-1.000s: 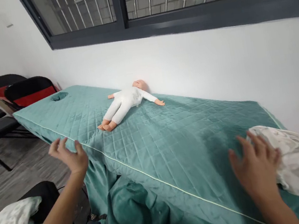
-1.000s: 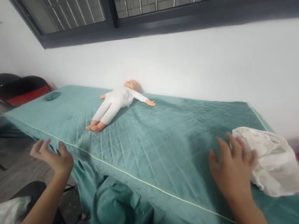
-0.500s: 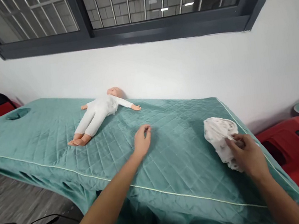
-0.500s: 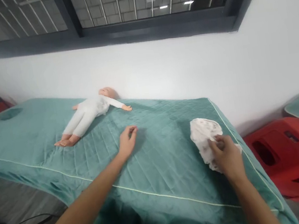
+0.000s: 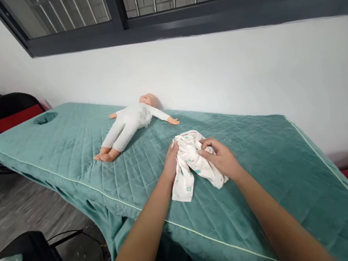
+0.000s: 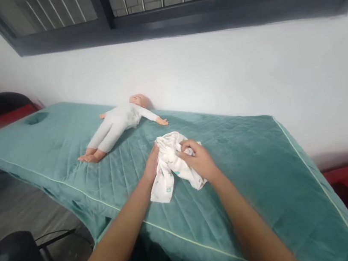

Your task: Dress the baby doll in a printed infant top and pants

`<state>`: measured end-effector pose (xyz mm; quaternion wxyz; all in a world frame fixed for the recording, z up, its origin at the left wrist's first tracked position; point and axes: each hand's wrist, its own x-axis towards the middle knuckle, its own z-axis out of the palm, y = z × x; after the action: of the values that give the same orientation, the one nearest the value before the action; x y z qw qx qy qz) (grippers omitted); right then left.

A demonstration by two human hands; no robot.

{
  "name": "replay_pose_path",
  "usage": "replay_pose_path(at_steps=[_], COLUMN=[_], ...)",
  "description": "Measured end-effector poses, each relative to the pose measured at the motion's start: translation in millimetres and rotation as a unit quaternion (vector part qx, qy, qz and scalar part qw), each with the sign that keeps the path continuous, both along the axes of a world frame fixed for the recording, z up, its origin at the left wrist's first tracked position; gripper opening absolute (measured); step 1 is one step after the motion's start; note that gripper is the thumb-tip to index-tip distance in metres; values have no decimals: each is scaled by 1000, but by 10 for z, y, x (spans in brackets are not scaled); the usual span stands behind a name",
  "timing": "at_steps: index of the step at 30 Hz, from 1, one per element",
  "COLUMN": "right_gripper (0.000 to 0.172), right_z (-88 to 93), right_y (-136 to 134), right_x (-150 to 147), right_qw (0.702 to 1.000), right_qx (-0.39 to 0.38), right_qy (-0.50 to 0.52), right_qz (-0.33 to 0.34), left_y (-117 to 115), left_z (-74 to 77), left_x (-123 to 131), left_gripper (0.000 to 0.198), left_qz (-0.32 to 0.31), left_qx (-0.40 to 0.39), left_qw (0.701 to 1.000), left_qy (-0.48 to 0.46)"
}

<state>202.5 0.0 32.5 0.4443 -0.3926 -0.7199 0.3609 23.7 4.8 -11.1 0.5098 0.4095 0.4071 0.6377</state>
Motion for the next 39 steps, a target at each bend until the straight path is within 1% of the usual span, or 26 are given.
replay_pose_path(at_steps=[2, 4, 6, 9, 10, 12, 15, 16, 18, 20, 21, 23, 25, 26, 27, 29, 31, 32, 34, 37, 39], right_gripper=[30, 31, 29, 23, 21, 17, 16, 15, 14, 15, 16, 18, 20, 26, 36, 57, 66, 67, 63, 46, 34], right_z=[-152, -274, -318, -253, -218, -159, -128, -127, -126, -120, -116, -115, -129, -141, -156, -187, -209, -216, -218, -207, -196], right_y=[143, 201, 185, 122, 115, 135, 200, 209, 183, 96, 38, -78, -157, -175, -180, -163, -137, -129, -126, -141, -153], right_x=[54, 122, 169, 212, 233, 297, 413, 438, 440, 369, 309, 163, 20, -39, -84, -133, -139, -135, -126, -130, -137], right_qw=[998, 996, 996, 993, 991, 981, 942, 928, 902, 885, 885, 904, 935, 948, 958, 966, 964, 962, 956, 948, 942], right_qx=[-59, -86, -78, -35, -13, 39, 112, 140, 209, 277, 302, 315, 277, 246, 213, 163, 143, 141, 146, 156, 162], right_qy=[17, -1, -47, -105, -112, -101, -76, -82, -114, -144, -151, -152, -150, -154, -161, -185, -215, -227, -245, -265, -282], right_qz=[15, 6, -14, -49, -76, -161, -307, -336, -360, -345, -322, -247, -162, -129, -106, -80, -63, -60, -64, -78, -80], left_y=[-17, -46, -74, -99, -104, -111, -118, -117, -113, -104, -99, -94, -96, -99, -103, -108, -108, -107, -106, -117, -129], left_z=[28, 55, 74, 79, 75, 64, 49, 46, 44, 47, 51, 64, 81, 89, 95, 97, 86, 78, 67, 76, 95], left_x=[9, 24, 26, 7, -2, -13, -11, -5, 10, 26, 34, 47, 54, 55, 55, 55, 60, 66, 87, 130, 156], left_gripper=[54, 54, 52, 49, 49, 51, 51, 50, 45, 39, 36, 31, 28, 27, 26, 25, 23, 22, 21, 25, 28], left_qz=[-6, -12, -17, -22, -26, -37, -66, -74, -77, -57, -44, -24, -18, -20, -23, -22, -9, 0, 8, -2, 2], left_qx=[-5, -22, -38, -42, -39, -34, -36, -38, -39, -37, -37, -36, -35, -35, -36, -35, -28, -20, -3, 25, 41], left_qw=[998, 992, 989, 991, 992, 993, 993, 993, 995, 997, 998, 999, 999, 999, 999, 999, 999, 1000, 999, 993, 986], left_qy=[-65, -124, -139, -121, -116, -109, -93, -80, -49, -23, -15, -7, -5, -4, -1, 8, 16, 21, 45, 113, 159])
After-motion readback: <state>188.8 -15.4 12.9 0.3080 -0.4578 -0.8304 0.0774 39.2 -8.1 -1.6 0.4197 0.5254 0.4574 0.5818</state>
